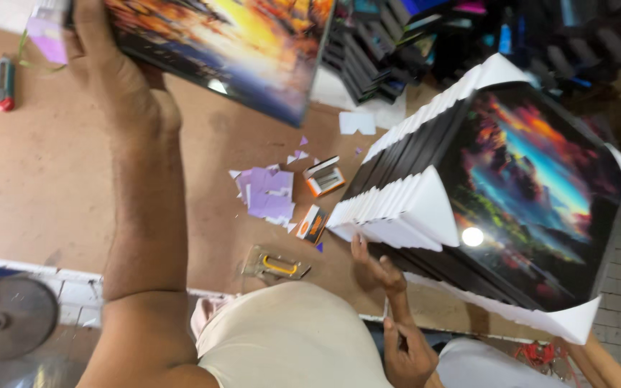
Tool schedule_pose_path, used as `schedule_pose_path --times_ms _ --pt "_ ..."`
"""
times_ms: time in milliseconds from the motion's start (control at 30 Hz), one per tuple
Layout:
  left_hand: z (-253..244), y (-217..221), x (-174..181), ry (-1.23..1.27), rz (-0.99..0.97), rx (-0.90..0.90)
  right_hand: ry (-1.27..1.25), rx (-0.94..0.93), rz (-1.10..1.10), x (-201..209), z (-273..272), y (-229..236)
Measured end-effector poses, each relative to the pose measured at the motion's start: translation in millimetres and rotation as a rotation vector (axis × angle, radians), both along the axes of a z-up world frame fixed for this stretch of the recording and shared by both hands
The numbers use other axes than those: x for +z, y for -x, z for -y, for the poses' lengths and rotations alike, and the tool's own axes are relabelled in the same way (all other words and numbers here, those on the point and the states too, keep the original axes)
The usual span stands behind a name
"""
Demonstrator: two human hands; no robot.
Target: The person assembles picture frames by placing printed images into black frames and securing them with white corner tabs. The person handles frames, printed images, and corner tabs, stacking completed frames on the table.
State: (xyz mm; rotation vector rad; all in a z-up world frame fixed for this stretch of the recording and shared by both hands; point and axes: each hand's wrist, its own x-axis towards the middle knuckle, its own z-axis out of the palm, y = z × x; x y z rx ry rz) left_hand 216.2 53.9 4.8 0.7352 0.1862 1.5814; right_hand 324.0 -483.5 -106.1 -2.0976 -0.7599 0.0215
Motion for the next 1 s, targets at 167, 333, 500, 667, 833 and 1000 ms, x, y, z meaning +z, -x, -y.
schedule_pose_path --times_ms 167,333,500,667,833,1000 --pt "47 156 8 -0.276 -0.472 0.231 0.028 0.275 0.113 26 -64 26" --pt "62 248 13 -0.354 -0.992 0.209 0.179 0.582 0.067 -11 -165 36" --pt "59 276 -4 -0.434 -1.172 -0.097 0.269 0.582 0.437 -99 -261 32" --pt "49 298 -29 -0.564 -1.101 -0.244 0.531 0.612 0.367 -162 -295 7" --pt "31 301 -36 -0.677 -1.038 -0.213 0.431 0.628 0.299 -163 -282 15" --pt "37 297 -35 -0.698 -1.033 -0.196 0.459 0.576 0.299 -153 -272 49"
